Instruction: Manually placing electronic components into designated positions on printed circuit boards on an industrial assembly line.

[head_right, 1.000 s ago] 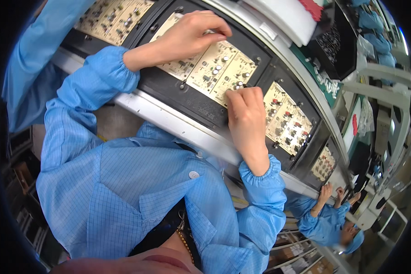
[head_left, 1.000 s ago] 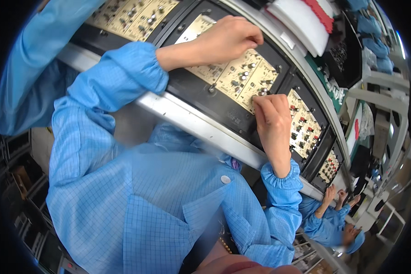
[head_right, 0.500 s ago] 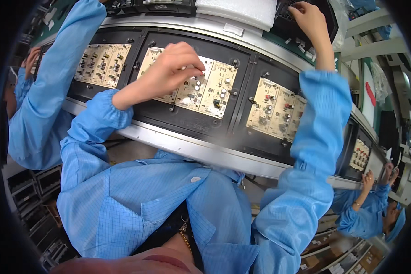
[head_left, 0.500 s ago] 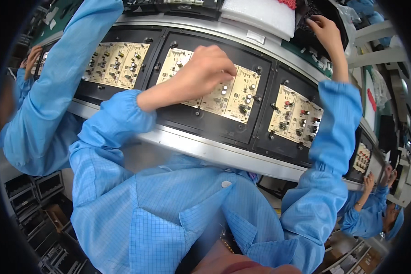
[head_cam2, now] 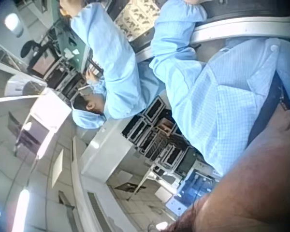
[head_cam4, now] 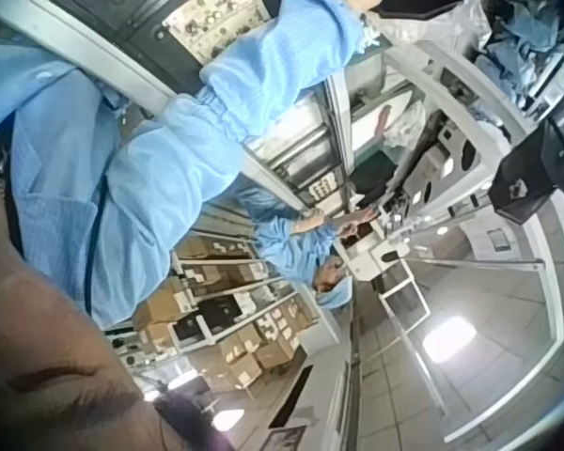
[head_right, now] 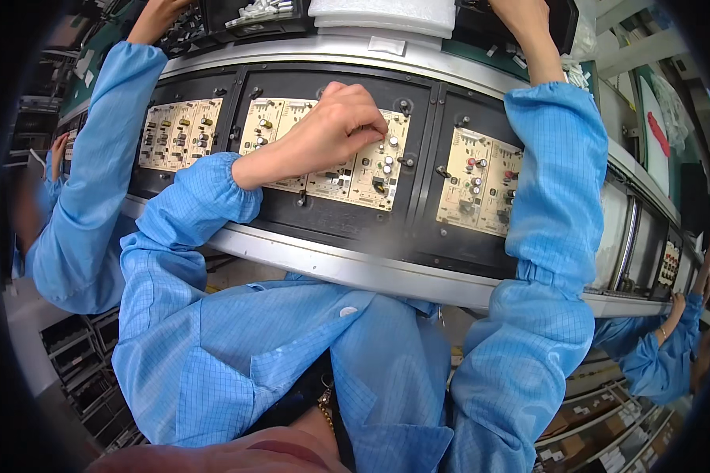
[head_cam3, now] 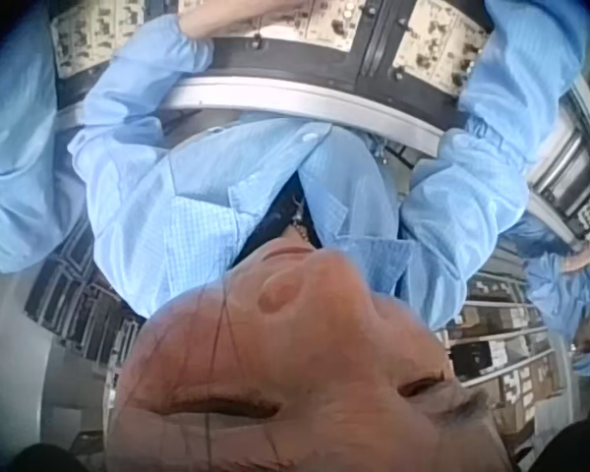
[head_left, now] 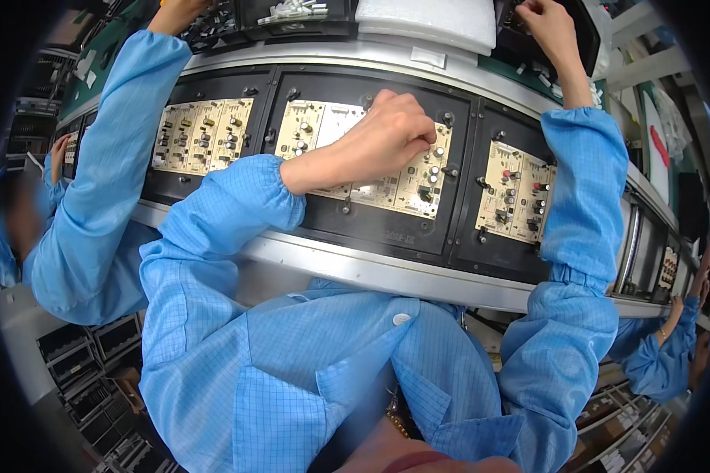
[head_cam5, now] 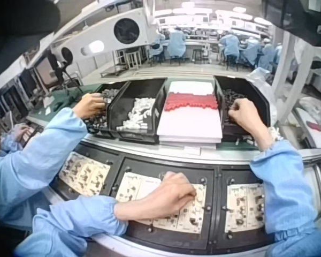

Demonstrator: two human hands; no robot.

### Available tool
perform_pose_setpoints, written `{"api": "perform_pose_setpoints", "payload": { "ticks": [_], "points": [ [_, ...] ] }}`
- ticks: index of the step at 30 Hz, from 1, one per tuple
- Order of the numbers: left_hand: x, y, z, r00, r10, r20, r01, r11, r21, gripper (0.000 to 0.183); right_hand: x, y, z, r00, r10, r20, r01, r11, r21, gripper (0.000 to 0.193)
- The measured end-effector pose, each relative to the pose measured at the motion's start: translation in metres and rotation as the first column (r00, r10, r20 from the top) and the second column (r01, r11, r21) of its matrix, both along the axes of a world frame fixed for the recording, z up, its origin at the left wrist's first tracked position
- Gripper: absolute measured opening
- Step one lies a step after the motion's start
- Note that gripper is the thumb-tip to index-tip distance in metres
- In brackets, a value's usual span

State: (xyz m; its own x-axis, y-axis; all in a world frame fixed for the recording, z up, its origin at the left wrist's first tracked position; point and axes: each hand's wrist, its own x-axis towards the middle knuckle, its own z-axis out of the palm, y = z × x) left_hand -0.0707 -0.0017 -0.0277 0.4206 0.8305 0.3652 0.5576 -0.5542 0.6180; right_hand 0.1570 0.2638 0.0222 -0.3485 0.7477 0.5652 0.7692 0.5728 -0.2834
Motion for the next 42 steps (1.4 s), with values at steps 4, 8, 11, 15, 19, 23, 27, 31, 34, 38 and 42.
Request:
{"api": "perform_pose_setpoints", "payload": {
  "ticks": [4, 8, 11, 15, 19, 23, 27, 31, 34, 38, 42],
  "points": [
    [-0.001, 0.001, 0.002, 1.0, -0.009, -0.008, 0.009, 1.0, 0.008, 0.004, -0.012, -0.039, 0.029, 0.958, -0.066, -0.279, 0.027, 0.989, -0.144, 0.017],
    [0.002, -0.002, 0.003, 0.999, -0.05, 0.002, 0.05, 0.998, 0.03, 0.002, 0.01, -0.051, 0.025, 0.934, -0.017, -0.358, -0.019, 0.995, -0.097, 0.018],
    [0.003, -0.006, 0.003, 0.998, -0.067, 0.011, 0.067, 0.997, 0.027, 0.001, 0.042, -0.061, 0.025, 0.946, -0.04, -0.323, -0.069, 0.945, -0.32, 0.026],
    [0.004, -0.012, -0.001, 0.987, -0.107, -0.122, 0.127, 0.977, 0.17, 0.01, 0.037, -0.118, 0.019, 0.805, 0.073, -0.589, -0.33, 0.88, -0.341, 0.019],
    [0.001, -0.005, 0.001, 0.959, -0.214, -0.188, 0.249, 0.949, 0.193, 0.01, 0.028, -0.182, 0.023, 0.779, 0.148, -0.609, -0.41, 0.856, -0.316, 0.02],
    [-0.004, -0.007, 0.009, 0.946, -0.262, -0.189, 0.293, 0.942, 0.164, 0.004, 0.016, -0.223, 0.018, 0.798, 0.206, -0.567, -0.436, 0.846, -0.306, 0.017],
    [-0.026, 0.003, 0.03, 0.979, -0.035, -0.2, 0.105, 0.931, 0.35, 0.03, 0.014, -0.261, 0.01, 0.847, 0.192, -0.495, -0.434, 0.788, -0.437, 0.017],
    [-0.06, 0.072, 0.04, 0.924, 0.373, -0.087, -0.116, 0.487, 0.866, 0.01, -0.005, -0.283, 0.003, 0.829, 0.175, -0.532, -0.478, 0.715, -0.51, 0.017],
    [-0.067, 0.11, 0.045, 0.889, 0.458, -0.032, -0.315, 0.659, 0.683, 0.016, -0.015, -0.293, -0.005, 0.817, 0.152, -0.556, -0.508, 0.646, -0.57, 0.017],
    [-0.058, 0.154, 0.031, 0.784, 0.617, -0.067, -0.394, 0.578, 0.715, 0.012, -0.015, -0.302, -0.006, 0.839, 0.072, -0.539, -0.48, 0.565, -0.671, 0.014],
    [-0.052, 0.164, 0.023, 0.763, 0.642, -0.071, -0.395, 0.551, 0.735, 0.012, -0.019, -0.307, -0.011, 0.845, -0.03, -0.533, -0.452, 0.492, -0.744, 0.01]
  ]
}}
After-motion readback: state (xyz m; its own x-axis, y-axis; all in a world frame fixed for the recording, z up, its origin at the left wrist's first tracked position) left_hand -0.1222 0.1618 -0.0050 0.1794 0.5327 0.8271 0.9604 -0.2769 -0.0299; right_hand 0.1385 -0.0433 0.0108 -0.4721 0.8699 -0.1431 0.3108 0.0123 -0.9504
